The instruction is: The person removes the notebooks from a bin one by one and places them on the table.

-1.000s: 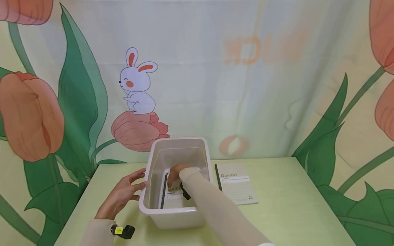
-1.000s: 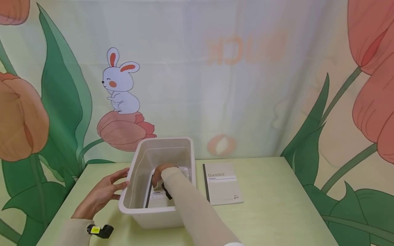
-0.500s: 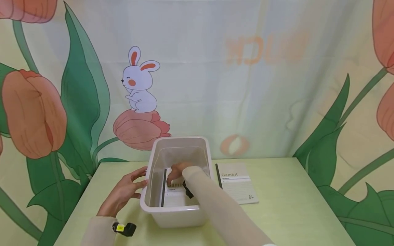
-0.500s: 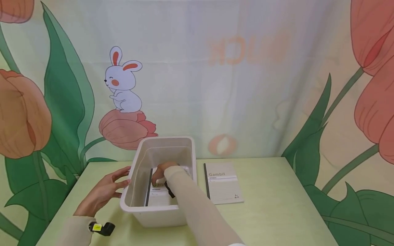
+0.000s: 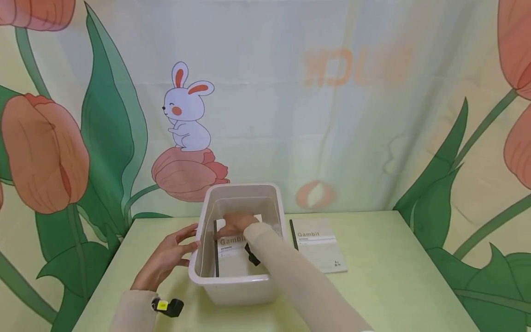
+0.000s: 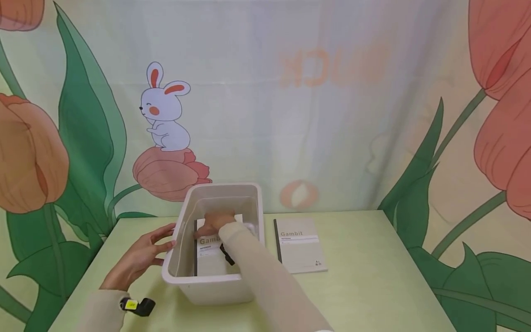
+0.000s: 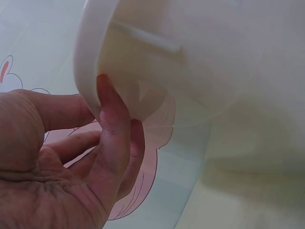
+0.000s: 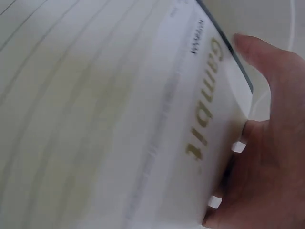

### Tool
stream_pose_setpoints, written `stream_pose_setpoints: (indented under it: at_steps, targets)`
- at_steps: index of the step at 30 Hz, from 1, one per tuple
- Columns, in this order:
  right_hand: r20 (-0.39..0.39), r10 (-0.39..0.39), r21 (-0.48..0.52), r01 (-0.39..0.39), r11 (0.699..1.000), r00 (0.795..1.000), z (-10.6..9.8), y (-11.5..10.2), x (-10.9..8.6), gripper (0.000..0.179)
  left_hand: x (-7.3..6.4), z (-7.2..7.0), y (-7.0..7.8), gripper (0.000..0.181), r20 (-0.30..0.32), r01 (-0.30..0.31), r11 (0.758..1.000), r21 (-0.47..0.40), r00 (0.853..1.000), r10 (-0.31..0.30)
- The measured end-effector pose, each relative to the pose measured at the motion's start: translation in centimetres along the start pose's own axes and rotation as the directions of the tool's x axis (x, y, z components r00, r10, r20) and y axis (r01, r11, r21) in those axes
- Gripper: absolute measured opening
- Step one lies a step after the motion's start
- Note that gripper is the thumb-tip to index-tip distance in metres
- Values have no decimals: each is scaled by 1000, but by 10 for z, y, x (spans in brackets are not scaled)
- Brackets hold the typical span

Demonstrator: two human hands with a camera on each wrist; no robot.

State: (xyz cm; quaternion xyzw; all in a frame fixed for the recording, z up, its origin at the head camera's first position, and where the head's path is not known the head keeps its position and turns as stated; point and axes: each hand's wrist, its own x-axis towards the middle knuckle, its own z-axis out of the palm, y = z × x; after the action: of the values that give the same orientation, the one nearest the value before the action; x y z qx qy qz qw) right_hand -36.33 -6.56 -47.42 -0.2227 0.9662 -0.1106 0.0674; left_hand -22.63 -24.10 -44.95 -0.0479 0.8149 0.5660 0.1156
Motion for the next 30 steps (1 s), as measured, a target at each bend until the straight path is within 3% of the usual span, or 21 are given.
stream_pose_setpoints:
  at_steps: [6, 9, 13, 16, 21, 30]
  targets:
    - [-90, 0, -38, -4, 999, 996, -7, 3, 4, 78, 0, 0, 1, 69, 9, -8, 1000, 5, 1000, 8]
    - [-135, -2, -72, -8, 997, 991, -11, 5, 7, 73, 0, 1, 2, 70, 8, -6, 1000, 3, 1000, 6]
    - [-177, -23, -32, 18, 999, 984, -28, 2, -3, 63, 0, 2, 2, 70, 10, 1, 1000, 3, 1000, -1]
    - [-170, -56, -11, 54, 998, 984, -49, -6, -15, 52, 0, 1, 2, 71, 13, 10, 1000, 12, 1000, -10]
    - [-203, -100, -41, 93, 995, 974, -91, -22, -30, 49, 0, 0, 4, 70, 19, 17, 1000, 24, 1000, -17]
    - [-376, -185, -106, 156, 982, 908, -177, -33, -76, 44, -2, 3, 6, 71, 19, 25, 1000, 15, 1000, -25]
